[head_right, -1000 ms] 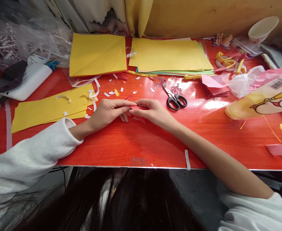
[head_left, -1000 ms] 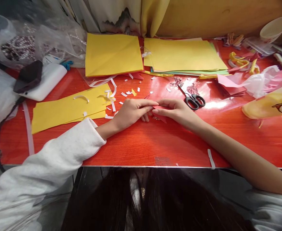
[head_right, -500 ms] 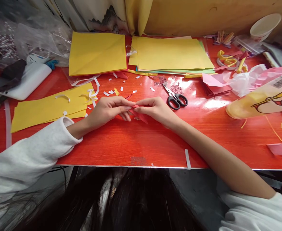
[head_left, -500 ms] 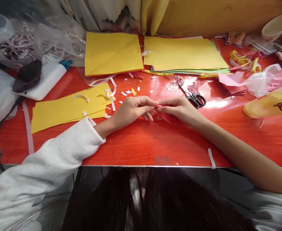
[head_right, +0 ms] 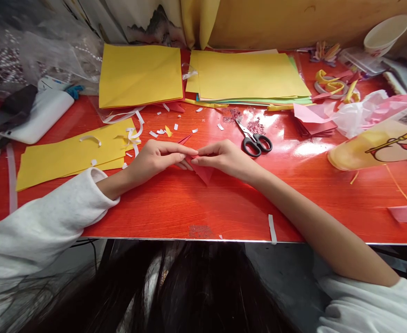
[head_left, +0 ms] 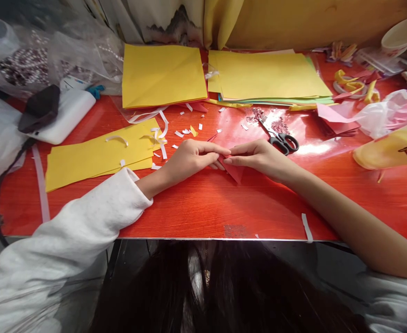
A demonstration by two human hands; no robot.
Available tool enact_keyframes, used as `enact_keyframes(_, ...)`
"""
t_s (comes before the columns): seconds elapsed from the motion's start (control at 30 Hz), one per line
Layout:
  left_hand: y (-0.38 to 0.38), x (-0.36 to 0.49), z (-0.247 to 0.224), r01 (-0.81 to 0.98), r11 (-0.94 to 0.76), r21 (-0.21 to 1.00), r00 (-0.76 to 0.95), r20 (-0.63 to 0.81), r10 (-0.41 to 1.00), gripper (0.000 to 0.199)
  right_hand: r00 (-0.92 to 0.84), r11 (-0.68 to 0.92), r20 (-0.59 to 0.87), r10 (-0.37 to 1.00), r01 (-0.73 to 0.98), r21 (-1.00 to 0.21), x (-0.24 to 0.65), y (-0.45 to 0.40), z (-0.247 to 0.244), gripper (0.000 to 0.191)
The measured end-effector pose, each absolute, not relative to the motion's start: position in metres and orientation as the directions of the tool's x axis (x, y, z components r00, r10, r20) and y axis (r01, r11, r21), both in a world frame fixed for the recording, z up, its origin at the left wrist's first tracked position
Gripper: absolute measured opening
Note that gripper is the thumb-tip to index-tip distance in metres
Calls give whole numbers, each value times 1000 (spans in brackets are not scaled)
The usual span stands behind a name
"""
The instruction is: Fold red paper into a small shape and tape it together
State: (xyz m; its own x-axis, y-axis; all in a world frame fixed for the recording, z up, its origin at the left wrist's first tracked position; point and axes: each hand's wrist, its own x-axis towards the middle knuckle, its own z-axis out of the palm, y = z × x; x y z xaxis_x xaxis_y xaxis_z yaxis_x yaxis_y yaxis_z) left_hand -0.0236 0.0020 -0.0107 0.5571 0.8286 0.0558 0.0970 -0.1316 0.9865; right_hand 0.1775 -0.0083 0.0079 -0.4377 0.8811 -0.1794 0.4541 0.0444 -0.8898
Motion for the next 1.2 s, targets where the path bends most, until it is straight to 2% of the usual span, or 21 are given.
enact_keyframes(0.23,6,-22,-10,66,-61,996,582,11,813,18,-425,36,-177,888,447,-894,179,-7,7,36)
enact_keyframes(0.33,8,-21,-11,48,-14,999,574,-16,819,18,-402,6,-160,901,382,-924,179,-7,2,32)
enact_keyframes(0.47,8,-21,-10,19,-56,998,543,37,839,16,-408,-56,-161,899,257,-965,180,-6,-1,29)
enact_keyframes(0.57,7,-22,-9,14,-82,997,505,64,861,12,-468,-98,-196,862,224,-970,180,-5,0,31)
enact_keyframes(1.0,5,-25,-8,130,-150,980,526,60,849,17,-483,-79,-195,854,250,-965,181,-6,2,26)
enact_keyframes(1.2,6,-22,-12,87,-128,988,529,63,846,17,-484,-74,-205,851,276,-958,178,-7,5,28)
